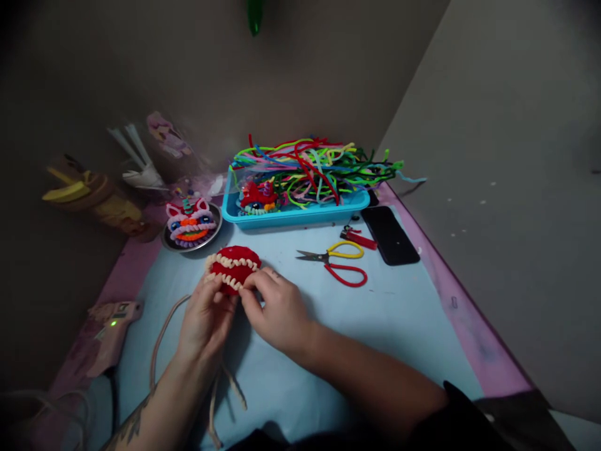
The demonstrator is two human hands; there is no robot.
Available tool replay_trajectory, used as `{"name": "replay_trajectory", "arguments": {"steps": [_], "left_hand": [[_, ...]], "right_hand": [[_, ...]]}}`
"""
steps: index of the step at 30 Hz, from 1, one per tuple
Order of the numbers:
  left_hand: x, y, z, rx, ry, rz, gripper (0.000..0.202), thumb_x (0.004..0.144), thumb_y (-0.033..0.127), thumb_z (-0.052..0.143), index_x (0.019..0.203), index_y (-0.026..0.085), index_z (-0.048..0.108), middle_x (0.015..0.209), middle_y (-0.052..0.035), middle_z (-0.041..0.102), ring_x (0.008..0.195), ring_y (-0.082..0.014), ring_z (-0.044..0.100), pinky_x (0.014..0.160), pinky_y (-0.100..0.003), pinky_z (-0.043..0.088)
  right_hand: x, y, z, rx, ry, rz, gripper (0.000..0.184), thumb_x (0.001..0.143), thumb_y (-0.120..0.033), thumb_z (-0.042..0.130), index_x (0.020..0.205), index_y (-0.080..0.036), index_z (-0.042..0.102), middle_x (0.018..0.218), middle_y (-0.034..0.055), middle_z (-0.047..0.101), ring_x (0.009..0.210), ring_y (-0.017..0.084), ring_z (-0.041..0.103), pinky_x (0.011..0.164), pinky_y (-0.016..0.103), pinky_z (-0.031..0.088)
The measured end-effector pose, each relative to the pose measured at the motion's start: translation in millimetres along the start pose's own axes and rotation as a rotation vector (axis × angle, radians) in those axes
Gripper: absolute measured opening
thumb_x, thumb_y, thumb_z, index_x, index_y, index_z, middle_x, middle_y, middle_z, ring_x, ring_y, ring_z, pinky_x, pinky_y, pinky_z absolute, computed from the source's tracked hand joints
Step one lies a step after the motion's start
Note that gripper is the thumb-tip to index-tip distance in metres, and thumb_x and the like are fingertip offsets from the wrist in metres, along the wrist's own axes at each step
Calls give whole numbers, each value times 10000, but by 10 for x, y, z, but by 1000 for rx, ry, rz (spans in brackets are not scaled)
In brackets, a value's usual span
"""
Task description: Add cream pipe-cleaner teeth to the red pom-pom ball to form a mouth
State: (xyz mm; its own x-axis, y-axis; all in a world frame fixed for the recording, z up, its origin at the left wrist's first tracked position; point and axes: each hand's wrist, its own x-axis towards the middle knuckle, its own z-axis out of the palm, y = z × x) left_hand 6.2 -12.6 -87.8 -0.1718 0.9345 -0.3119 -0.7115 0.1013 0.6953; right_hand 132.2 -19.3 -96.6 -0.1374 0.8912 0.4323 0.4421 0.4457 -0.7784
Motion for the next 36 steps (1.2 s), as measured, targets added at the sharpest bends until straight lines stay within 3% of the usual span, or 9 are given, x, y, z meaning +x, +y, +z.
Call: {"name": "replay_trajectory", "arguments": {"steps": [8, 19, 23, 28, 36], "left_hand": [[-36, -24, 35, 16, 38, 78, 453, 650, 101, 753, 1067, 204, 607, 983, -29, 702, 834, -139, 674, 751, -238, 551], [-37, -14, 19, -35, 53, 38, 432, 670, 132, 769, 1062, 215, 608, 1028, -18, 698, 905, -139, 670, 796, -246, 552], [-62, -39, 36, -54, 72, 3, 422, 671, 131, 771, 1055, 204, 613, 1004, -23, 710, 889, -143, 682, 789, -243, 555], [-91, -58, 80, -52, 60, 39, 466, 651, 121, 786, 1077, 216, 623, 1030, -24, 717, 908, -150, 685, 784, -231, 554], [-88, -54, 101, -76, 87, 57, 451, 648, 104, 783, 1061, 220, 644, 972, -10, 725, 854, -131, 687, 765, -224, 567]], "right_hand": [[-23, 50, 34, 3, 11, -30, 86, 870, -142, 546, 821, -211, 562, 760, 1, 615, 722, 138, 580, 669, 244, 444], [-52, 136, 7, -26, 6, 33, 102, 900, -174, 491, 816, -210, 537, 782, 20, 625, 755, 159, 587, 692, 264, 441], [-61, 156, 55, 81, -5, 177, 95, 883, -201, 507, 796, -212, 542, 773, 11, 625, 735, 155, 582, 668, 263, 443], [-80, 158, 146, 385, -9, 437, 104, 861, -278, 536, 788, -206, 546, 727, -16, 596, 652, 131, 558, 613, 244, 449], [-59, 123, 161, 554, 65, 586, 150, 816, -328, 573, 751, -195, 546, 676, -37, 551, 615, 110, 497, 574, 229, 412]]}}
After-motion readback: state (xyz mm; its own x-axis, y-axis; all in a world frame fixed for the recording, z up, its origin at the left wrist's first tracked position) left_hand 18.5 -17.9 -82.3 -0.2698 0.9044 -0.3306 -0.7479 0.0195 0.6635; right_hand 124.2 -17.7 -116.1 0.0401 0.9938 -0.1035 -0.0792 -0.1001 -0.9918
